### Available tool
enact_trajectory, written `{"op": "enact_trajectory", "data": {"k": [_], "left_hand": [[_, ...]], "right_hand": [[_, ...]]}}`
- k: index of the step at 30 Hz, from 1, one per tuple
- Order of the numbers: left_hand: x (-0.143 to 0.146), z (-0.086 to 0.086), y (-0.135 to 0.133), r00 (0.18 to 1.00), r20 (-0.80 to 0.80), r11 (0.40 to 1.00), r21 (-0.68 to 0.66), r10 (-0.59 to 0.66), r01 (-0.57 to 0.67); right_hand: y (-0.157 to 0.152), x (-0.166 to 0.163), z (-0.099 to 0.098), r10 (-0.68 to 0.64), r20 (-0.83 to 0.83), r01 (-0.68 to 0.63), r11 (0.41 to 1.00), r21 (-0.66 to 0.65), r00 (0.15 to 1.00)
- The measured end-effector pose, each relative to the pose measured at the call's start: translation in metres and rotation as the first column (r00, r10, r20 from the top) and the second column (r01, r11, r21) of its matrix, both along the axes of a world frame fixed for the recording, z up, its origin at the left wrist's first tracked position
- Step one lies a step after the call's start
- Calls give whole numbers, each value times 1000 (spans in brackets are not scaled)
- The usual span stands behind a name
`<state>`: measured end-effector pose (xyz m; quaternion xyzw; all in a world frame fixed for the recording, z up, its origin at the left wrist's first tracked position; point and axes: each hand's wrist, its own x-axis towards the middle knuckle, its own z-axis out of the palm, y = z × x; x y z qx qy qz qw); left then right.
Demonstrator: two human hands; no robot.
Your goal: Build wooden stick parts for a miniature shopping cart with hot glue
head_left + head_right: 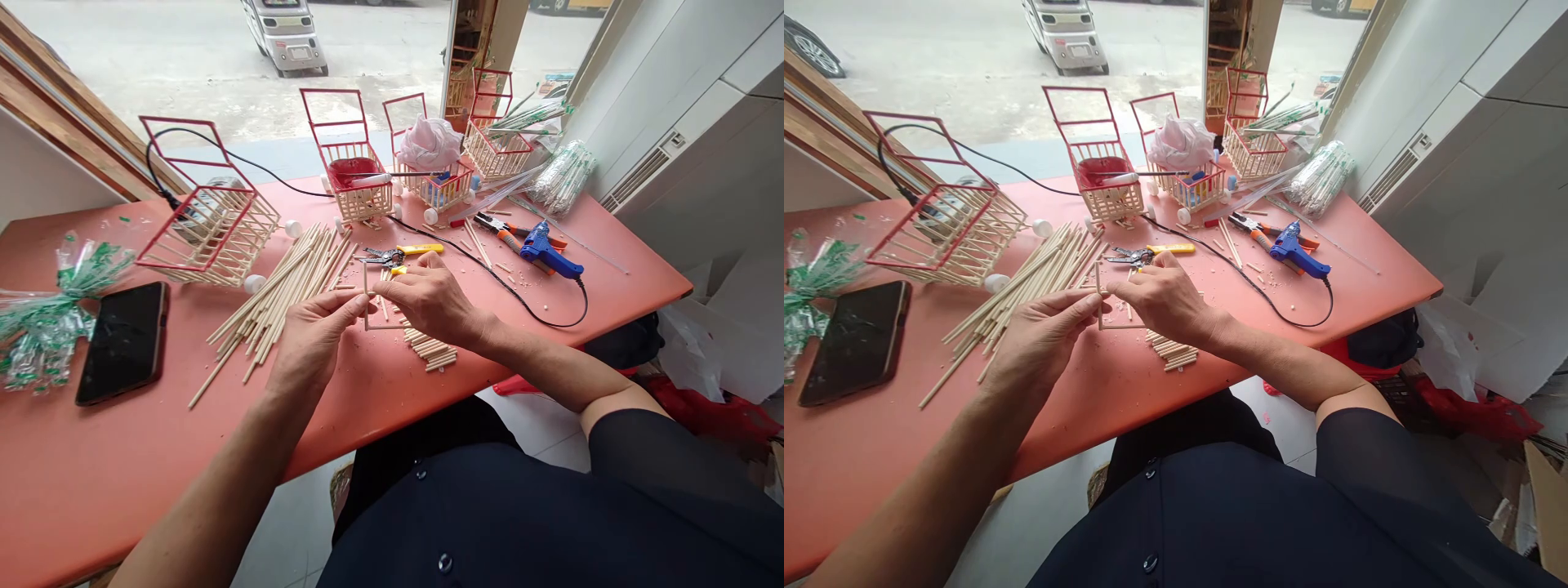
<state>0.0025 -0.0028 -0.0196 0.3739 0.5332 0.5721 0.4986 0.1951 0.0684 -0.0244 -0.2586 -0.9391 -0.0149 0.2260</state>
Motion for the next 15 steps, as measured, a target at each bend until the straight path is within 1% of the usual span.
{"op": "enact_trajectory", "data": {"k": [7,15], "left_hand": [[1,2,0,1000,-16,1000,-5,0,0],[2,0,1,1000,25,999,33,-6,6]], "right_hand": [[2,-1,-1,-12,4,12,1000,-11,1000],[1,-1,-2,-3,-13,2,1000,-24,1000]]}}
